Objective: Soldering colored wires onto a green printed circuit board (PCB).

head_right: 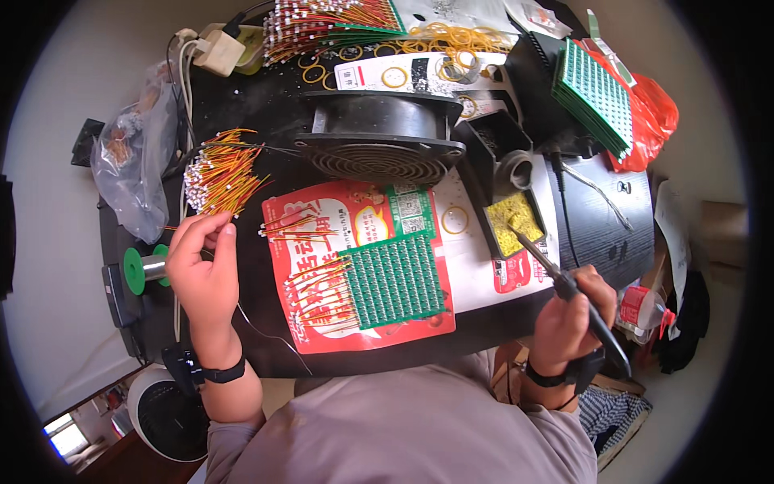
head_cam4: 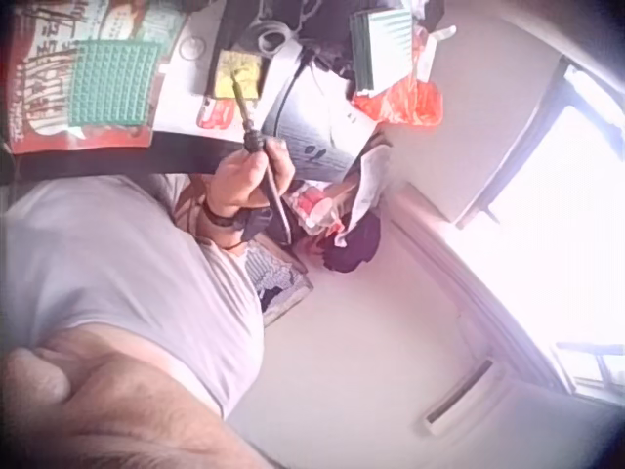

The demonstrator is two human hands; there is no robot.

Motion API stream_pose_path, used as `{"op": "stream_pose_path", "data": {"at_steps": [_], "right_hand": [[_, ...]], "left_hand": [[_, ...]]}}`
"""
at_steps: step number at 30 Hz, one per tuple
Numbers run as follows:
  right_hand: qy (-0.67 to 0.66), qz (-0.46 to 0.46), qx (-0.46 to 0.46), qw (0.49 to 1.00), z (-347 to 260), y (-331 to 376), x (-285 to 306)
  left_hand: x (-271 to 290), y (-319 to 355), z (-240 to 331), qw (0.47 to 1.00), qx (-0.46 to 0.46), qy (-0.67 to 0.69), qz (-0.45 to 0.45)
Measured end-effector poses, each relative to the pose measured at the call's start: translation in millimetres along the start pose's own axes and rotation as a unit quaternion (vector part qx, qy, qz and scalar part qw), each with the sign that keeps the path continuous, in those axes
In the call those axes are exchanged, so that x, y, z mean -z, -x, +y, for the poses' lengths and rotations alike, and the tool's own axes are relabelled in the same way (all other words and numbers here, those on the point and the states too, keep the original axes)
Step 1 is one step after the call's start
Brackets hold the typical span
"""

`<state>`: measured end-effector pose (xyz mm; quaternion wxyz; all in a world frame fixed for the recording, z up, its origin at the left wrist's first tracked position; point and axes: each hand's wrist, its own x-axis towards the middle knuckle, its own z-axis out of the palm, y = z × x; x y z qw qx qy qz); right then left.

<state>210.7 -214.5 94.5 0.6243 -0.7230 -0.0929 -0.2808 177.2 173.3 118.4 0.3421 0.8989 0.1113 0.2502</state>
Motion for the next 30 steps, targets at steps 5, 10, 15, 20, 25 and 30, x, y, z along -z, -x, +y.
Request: {"op": "stream_pose_path", "data": {"at_steps": [5, 10, 15, 20, 25, 30], "right_hand": [[-0.159, -0.028, -0.089, 0.983, -30, -5, -10], [-0.21, -0.136, -0.108, 0.962, -49, -15, -48], [-0.204, -0.175, -0.124, 0.955, -56, -23, -65], [-0.303, -0.031, -0.246, 0.92, -56, -23, -56], [-0.376, -0.057, -0.306, 0.873, -45, -27, -52], [-0.375, -0.059, -0.295, 0.877, -41, -30, -53]], "left_hand": [[-10, -2, 1, 0.997, -0.009, 0.004, -0.074], [-22, -3, -1, 0.994, -0.023, -0.048, -0.101], [-24, -3, 3, 0.992, 0.034, -0.018, -0.123], [-28, -1, 1, 0.989, -0.003, -0.048, -0.14], [-14, -3, 11, 0.992, -0.027, -0.049, -0.115], [-13, 3, 2, 0.993, 0.002, 0.039, -0.107]]}}
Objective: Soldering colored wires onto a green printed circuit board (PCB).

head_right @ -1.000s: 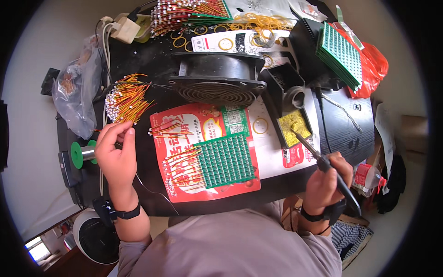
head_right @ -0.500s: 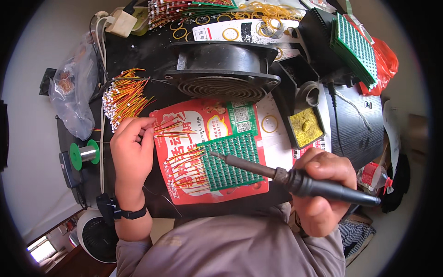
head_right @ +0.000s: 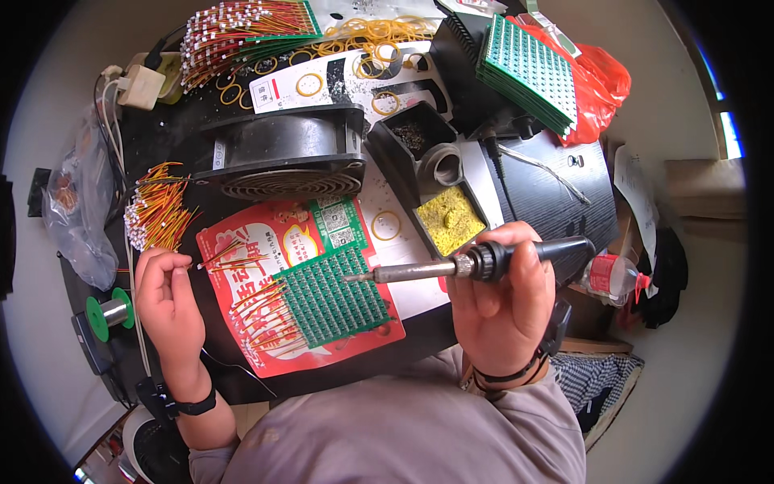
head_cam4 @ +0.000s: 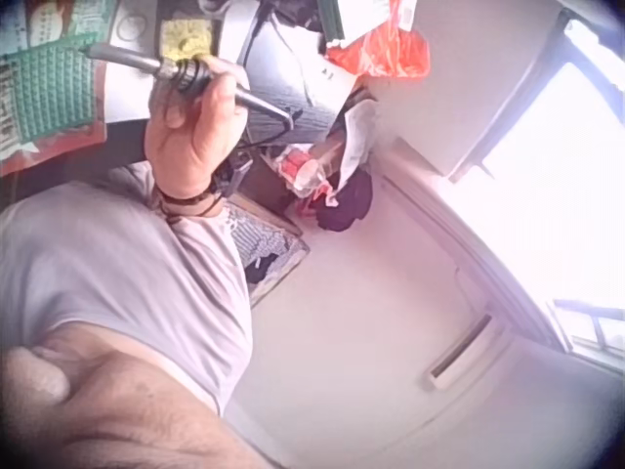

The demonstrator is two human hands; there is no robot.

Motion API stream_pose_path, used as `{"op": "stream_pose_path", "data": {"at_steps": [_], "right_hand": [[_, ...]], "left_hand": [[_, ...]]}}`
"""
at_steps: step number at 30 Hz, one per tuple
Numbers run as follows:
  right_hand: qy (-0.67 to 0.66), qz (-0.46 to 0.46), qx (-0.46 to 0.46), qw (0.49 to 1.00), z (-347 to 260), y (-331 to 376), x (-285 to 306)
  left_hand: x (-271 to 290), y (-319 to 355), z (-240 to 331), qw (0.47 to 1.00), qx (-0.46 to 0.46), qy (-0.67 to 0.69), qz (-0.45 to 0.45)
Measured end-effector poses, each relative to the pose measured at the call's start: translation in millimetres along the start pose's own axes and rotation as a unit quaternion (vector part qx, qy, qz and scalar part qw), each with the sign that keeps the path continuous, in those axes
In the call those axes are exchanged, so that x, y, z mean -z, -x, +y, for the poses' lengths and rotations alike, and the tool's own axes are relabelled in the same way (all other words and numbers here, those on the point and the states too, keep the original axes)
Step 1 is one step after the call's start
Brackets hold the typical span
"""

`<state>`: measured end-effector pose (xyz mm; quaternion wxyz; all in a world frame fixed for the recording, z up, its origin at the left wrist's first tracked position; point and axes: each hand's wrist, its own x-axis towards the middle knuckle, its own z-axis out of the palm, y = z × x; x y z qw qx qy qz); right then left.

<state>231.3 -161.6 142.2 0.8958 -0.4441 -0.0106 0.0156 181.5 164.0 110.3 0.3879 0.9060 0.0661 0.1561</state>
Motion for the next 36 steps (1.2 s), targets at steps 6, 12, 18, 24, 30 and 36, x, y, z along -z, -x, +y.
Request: {"op": "stream_pose_path", "data": {"at_steps": [6, 12, 18, 24, 30, 36], "right_hand": [[0.01, -0.008, -0.003, 1.0, 2, -3, 0], [0.051, -0.046, 0.023, 0.997, 4, -1, -4], [0.224, -0.107, -0.061, 0.967, 10, 5, -30], [0.233, -0.114, 0.007, 0.966, 40, 14, -28], [0.326, -0.095, 0.021, 0.94, 42, 12, -24], [0.322, -0.109, 0.044, 0.939, 39, 14, -21]], "left_hand": [[0, 6, 7, 0.993, 0.0, 0.102, 0.051], [2, 24, 40, 0.933, 0.122, 0.338, 0.027], [7, 29, 34, 0.893, 0.12, 0.429, -0.067], [6, 31, 44, 0.839, 0.202, 0.496, -0.095], [2, 34, 43, 0.858, 0.189, 0.458, -0.133], [-3, 37, 51, 0.807, 0.267, 0.512, -0.126]]}}
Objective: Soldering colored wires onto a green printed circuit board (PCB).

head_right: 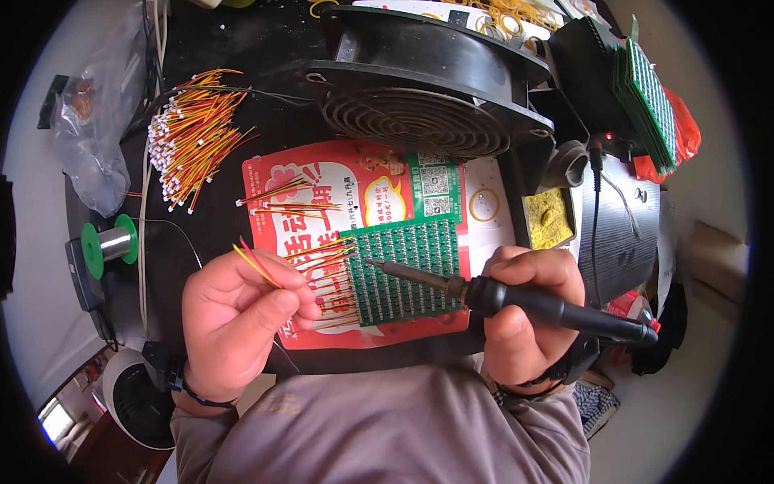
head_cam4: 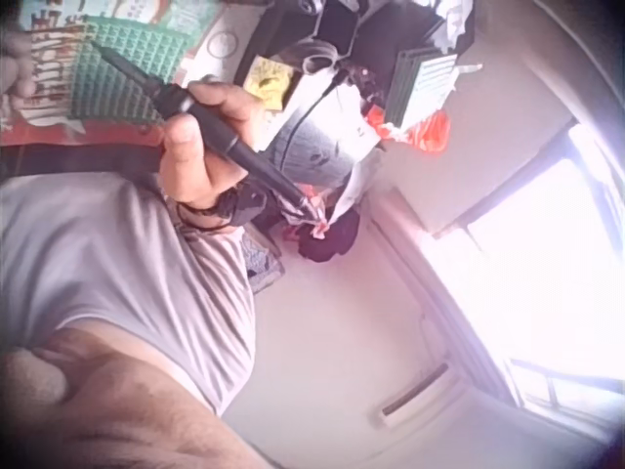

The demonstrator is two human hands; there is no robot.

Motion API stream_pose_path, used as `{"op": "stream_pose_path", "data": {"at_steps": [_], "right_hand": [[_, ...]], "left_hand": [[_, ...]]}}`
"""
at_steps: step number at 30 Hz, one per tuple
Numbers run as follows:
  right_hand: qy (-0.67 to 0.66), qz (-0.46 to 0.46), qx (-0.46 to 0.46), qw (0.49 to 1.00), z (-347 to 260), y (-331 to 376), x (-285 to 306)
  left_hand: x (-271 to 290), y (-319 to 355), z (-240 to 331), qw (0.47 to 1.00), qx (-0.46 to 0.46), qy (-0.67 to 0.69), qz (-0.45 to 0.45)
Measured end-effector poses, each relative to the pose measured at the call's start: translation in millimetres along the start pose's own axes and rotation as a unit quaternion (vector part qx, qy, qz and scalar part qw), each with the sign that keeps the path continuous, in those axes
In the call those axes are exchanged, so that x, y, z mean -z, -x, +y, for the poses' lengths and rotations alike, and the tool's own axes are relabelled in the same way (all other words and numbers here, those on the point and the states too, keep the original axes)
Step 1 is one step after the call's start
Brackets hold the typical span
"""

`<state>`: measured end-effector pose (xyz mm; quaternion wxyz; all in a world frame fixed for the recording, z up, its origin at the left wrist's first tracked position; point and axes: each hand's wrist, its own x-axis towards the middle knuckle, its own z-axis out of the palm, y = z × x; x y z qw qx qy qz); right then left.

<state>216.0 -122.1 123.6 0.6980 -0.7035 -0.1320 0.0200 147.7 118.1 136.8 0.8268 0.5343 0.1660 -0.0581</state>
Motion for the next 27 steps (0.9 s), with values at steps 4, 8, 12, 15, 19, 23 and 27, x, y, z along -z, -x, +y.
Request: {"op": "stream_pose_path", "data": {"at_steps": [4, 8, 12, 15, 19, 23, 27], "right_hand": [[0.007, 0.002, 0.006, 1.0, 0, -1, -1], [0.008, -0.004, 0.014, 1.0, -1, -2, 0], [0.019, 0.007, 0.028, 0.999, 1, -3, -2], [0.02, 0.01, 0.021, 1.0, 0, -4, -2], [0.013, 0.032, 0.044, 0.998, 5, -1, -2], [-0.027, -0.054, 0.079, 0.995, 14, -4, 7], [-0.002, -0.038, 0.094, 0.995, 17, -6, 8]], "left_hand": [[-2, -2, 1, 0.999, 0.027, 0.019, 0.0], [9, -9, -5, 0.994, -0.049, -0.085, -0.041], [2, -3, 3, 0.99, -0.012, -0.139, -0.019], [-2, -1, 4, 0.994, -0.017, -0.105, 0.019], [7, -7, -4, 0.984, -0.092, -0.153, -0.022], [11, -6, -2, 0.981, -0.104, -0.164, -0.031], [9, -10, 5, 0.912, -0.219, -0.345, -0.044]]}}
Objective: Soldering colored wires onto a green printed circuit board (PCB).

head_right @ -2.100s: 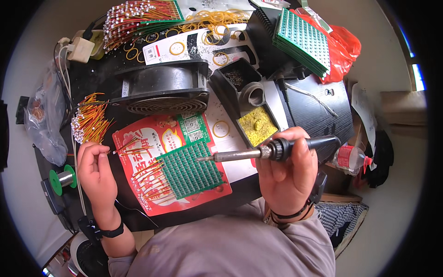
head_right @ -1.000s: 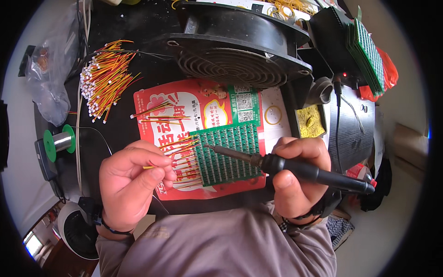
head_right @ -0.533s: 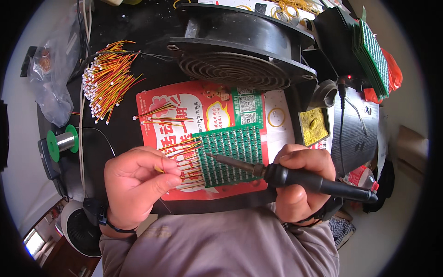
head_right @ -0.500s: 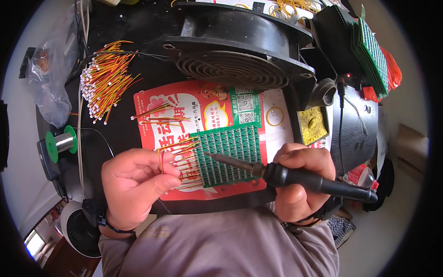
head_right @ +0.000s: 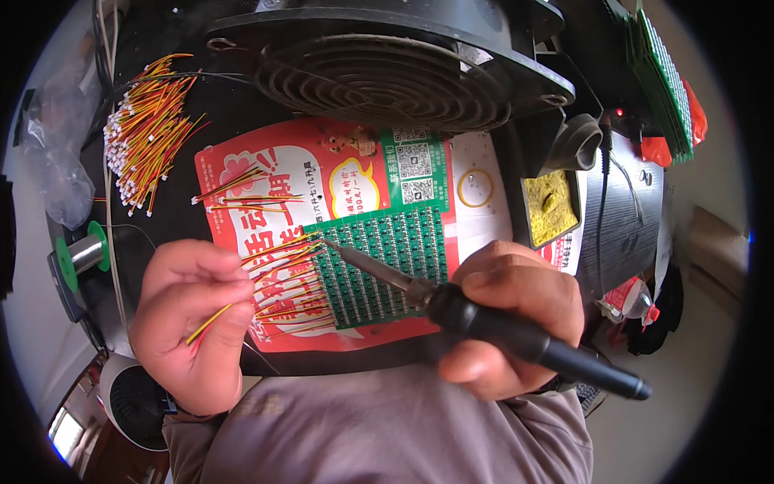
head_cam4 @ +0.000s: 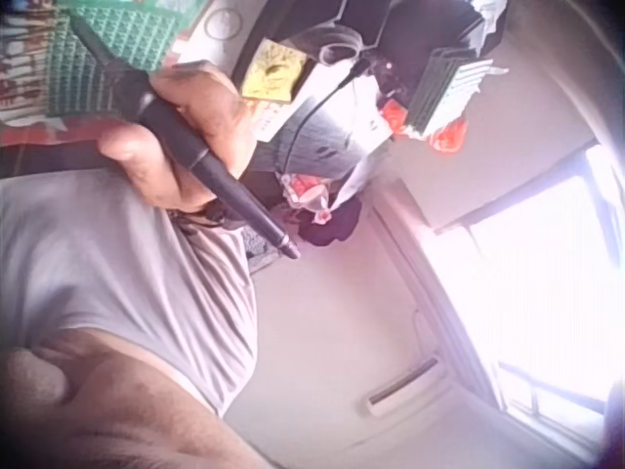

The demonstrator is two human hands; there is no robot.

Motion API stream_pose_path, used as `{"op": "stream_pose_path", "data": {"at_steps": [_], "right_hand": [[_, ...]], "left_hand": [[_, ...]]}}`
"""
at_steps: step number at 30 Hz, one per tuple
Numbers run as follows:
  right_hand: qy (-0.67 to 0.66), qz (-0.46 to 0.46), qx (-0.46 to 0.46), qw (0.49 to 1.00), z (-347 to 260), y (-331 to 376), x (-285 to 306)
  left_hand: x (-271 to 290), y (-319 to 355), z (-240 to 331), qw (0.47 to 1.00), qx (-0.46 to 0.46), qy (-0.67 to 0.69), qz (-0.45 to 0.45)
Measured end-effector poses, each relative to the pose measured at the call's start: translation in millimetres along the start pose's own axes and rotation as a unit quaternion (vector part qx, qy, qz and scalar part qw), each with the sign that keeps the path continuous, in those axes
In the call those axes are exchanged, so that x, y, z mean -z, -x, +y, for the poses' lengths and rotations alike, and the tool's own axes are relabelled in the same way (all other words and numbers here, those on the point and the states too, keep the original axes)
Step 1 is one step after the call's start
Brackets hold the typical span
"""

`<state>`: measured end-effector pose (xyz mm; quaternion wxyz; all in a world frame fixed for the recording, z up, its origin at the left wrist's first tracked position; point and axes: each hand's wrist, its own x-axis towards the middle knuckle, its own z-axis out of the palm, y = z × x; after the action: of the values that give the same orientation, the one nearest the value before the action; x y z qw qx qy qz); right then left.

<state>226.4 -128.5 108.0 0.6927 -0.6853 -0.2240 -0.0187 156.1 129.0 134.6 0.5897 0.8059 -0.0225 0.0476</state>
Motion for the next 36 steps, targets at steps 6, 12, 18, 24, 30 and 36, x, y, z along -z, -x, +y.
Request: {"op": "stream_pose_path", "data": {"at_steps": [6, 12, 18, 24, 30, 36], "right_hand": [[0.053, -0.011, 0.099, 0.994, 4, -2, -7], [0.081, -0.032, 0.103, 0.991, 5, 1, -5], [0.072, -0.076, 0.076, 0.992, 0, -3, -2], [0.091, -0.085, 0.067, 0.99, 2, -1, 0], [0.126, -0.131, 0.075, 0.98, 0, -8, -3], [0.124, -0.139, 0.078, 0.979, -1, -9, -1]], "left_hand": [[-8, 8, -1, 0.998, -0.016, -0.062, 0.014], [-9, -1, -7, 0.992, -0.06, -0.103, -0.026], [-21, 1, -11, 0.973, -0.103, -0.205, 0.005], [-29, 1, -20, 0.952, -0.15, -0.267, -0.018], [-34, 3, -22, 0.946, -0.14, -0.291, -0.01], [-33, 1, -18, 0.955, -0.124, -0.27, 0.01]]}}
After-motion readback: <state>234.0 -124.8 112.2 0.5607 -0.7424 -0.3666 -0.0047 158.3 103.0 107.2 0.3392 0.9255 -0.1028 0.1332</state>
